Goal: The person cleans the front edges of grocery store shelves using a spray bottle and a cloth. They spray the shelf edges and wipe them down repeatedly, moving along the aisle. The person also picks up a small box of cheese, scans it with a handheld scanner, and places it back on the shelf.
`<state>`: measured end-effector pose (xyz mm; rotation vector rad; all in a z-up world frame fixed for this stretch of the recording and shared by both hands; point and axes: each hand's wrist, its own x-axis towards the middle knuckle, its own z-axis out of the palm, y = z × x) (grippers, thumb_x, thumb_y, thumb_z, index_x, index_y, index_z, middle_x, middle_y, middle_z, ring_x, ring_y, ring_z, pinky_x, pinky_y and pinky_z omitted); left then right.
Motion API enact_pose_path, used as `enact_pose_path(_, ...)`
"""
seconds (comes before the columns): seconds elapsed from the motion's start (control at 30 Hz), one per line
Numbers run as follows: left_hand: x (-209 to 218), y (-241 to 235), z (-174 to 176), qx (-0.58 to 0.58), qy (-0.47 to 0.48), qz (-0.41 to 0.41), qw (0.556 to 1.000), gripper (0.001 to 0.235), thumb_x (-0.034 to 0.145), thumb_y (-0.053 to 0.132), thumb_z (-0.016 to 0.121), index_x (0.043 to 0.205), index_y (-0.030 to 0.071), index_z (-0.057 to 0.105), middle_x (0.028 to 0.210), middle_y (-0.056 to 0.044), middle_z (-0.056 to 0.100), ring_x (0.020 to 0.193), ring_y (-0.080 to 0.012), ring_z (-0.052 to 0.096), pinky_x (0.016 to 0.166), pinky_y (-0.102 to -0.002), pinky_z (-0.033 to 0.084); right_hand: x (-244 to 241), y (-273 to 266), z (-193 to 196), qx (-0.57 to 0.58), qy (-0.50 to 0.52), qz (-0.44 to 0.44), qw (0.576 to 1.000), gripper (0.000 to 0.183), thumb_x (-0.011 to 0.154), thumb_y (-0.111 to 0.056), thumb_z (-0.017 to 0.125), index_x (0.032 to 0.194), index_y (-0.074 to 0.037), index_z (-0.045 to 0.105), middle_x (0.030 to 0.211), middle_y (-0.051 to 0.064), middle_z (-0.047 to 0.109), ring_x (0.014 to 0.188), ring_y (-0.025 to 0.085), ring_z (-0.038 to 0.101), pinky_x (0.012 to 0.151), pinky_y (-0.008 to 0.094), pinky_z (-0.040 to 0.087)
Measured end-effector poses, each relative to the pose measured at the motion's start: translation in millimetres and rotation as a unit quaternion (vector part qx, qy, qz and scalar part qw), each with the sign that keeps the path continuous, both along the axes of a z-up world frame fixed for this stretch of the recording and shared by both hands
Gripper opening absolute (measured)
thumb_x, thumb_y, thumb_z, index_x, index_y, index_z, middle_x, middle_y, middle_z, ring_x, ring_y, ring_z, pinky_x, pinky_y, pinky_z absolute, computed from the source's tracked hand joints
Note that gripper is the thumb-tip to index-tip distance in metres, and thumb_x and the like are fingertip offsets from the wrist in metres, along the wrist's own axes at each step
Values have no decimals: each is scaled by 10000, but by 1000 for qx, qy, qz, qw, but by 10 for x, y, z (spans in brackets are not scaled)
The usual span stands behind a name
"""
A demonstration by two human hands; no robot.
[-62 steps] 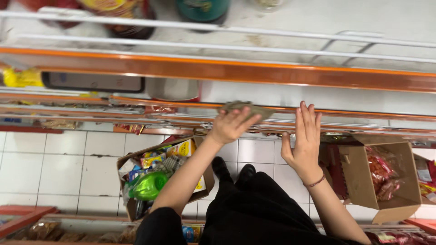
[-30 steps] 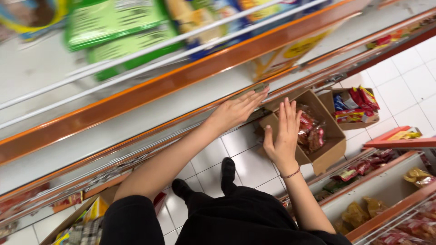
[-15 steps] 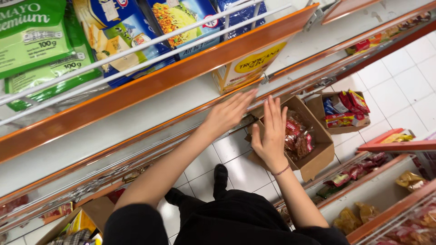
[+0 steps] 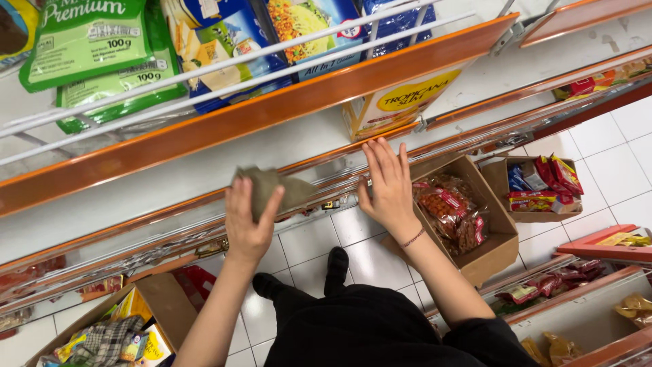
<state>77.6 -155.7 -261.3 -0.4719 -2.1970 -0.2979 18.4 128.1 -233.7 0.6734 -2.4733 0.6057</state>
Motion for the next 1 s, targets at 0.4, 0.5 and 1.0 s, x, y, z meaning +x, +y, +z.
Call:
enact_pose_path(0.4,145,604,29,30,-97,27,994,518,872,-137,555,1382,-51,580,1449,-239,545,1397,-390,503,1136,-563,407,225,26,-225,-14,17,-35,999,569,833,-24,647,1391,15,547,1400,161,542,1414,336,474,1256,556,256)
enact_pose_path(0.5,60,770,124,42,-108,16,993,529,804,-136,558,1330,-85,586,1379,-250,558,1348,-405,533,1149,-573,462,238,39,-229,-19,17,-33,999,573,838,-6,633,1404,10,544,1417,153,544,1425,335,469,1253,549,266)
enact_pose_path(1.0,-225,1287,484,-2,-119,-28,992,502,875,20,612,1348,-135,544,1357,-296,556,1311,-426,544,1155,-539,438,307,368,-145,-105,-18,-101,989,571,839,73,563,1406,6,551,1430,191,536,1469,375,443,1274,569,240)
